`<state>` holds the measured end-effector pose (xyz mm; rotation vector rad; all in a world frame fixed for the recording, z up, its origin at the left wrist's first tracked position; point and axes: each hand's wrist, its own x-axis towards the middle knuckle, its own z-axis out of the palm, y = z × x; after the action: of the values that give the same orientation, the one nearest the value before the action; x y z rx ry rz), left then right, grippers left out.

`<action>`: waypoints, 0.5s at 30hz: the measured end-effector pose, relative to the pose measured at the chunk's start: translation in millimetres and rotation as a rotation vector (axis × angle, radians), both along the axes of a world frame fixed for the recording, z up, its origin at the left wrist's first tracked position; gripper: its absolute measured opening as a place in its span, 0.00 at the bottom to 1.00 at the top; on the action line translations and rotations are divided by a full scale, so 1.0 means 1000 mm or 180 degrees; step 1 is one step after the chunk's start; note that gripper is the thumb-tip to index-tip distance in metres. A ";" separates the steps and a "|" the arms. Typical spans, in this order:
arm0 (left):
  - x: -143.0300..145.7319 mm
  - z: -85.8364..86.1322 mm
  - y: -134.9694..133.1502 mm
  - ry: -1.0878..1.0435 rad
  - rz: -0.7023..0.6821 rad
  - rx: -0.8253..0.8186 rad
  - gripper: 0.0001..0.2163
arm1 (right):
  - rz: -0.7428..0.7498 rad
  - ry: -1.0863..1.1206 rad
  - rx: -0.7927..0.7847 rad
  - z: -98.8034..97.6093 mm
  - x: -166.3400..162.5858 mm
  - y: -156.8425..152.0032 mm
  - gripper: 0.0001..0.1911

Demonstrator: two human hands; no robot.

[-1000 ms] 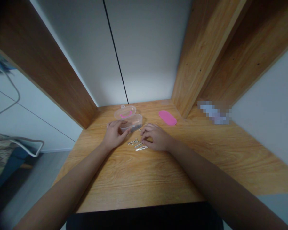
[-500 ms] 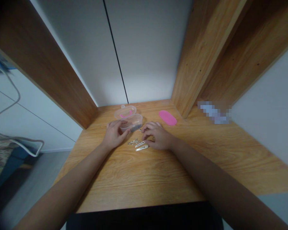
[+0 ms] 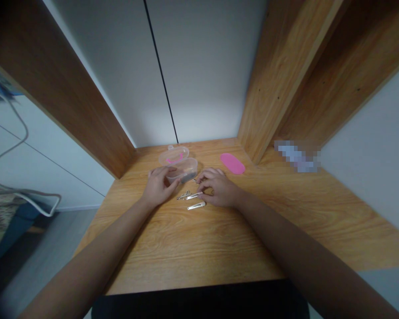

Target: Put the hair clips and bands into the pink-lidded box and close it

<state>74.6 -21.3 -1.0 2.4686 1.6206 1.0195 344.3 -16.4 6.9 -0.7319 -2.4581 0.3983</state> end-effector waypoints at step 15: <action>0.001 0.001 -0.001 -0.0012 0.0012 -0.0047 0.14 | 0.0608 0.0018 -0.0119 0.014 -0.007 -0.013 0.05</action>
<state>75.5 -21.9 -0.2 2.4536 1.6262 1.0082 337.2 -29.4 20.9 -0.5110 -2.5297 0.5183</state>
